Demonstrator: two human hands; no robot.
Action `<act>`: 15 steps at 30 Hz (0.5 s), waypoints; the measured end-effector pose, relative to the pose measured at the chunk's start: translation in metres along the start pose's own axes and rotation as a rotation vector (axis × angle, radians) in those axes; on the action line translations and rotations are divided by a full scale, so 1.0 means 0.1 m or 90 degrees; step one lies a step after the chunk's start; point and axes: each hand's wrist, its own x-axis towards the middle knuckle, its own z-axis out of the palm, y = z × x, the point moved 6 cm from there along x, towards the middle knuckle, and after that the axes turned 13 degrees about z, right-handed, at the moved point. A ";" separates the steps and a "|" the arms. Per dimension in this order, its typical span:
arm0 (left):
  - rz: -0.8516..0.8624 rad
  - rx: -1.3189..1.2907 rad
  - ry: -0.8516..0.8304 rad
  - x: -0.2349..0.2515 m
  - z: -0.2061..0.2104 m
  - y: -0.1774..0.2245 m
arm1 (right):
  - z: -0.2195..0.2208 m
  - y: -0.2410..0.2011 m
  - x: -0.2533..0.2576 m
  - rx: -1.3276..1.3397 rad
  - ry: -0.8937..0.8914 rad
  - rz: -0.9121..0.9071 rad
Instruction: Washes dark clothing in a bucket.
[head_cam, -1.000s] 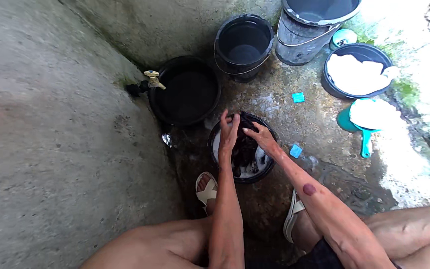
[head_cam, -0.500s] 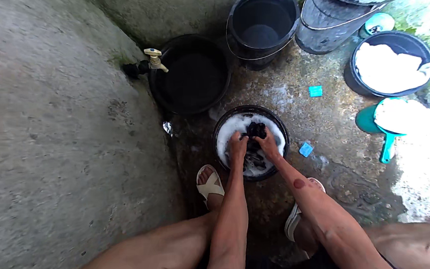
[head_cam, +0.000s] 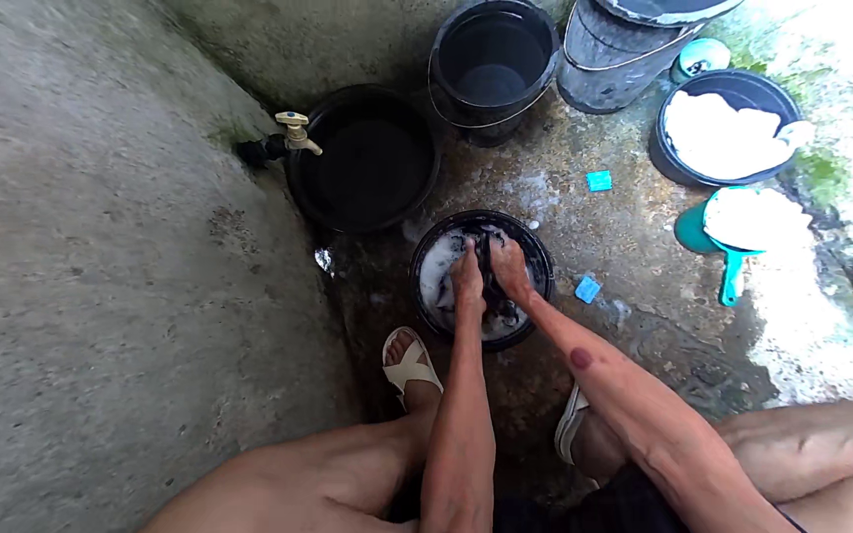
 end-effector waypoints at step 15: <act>0.194 -0.141 -0.011 -0.27 -0.42 1.08 | -0.12 0.16 -0.60 0.128 -0.400 -0.076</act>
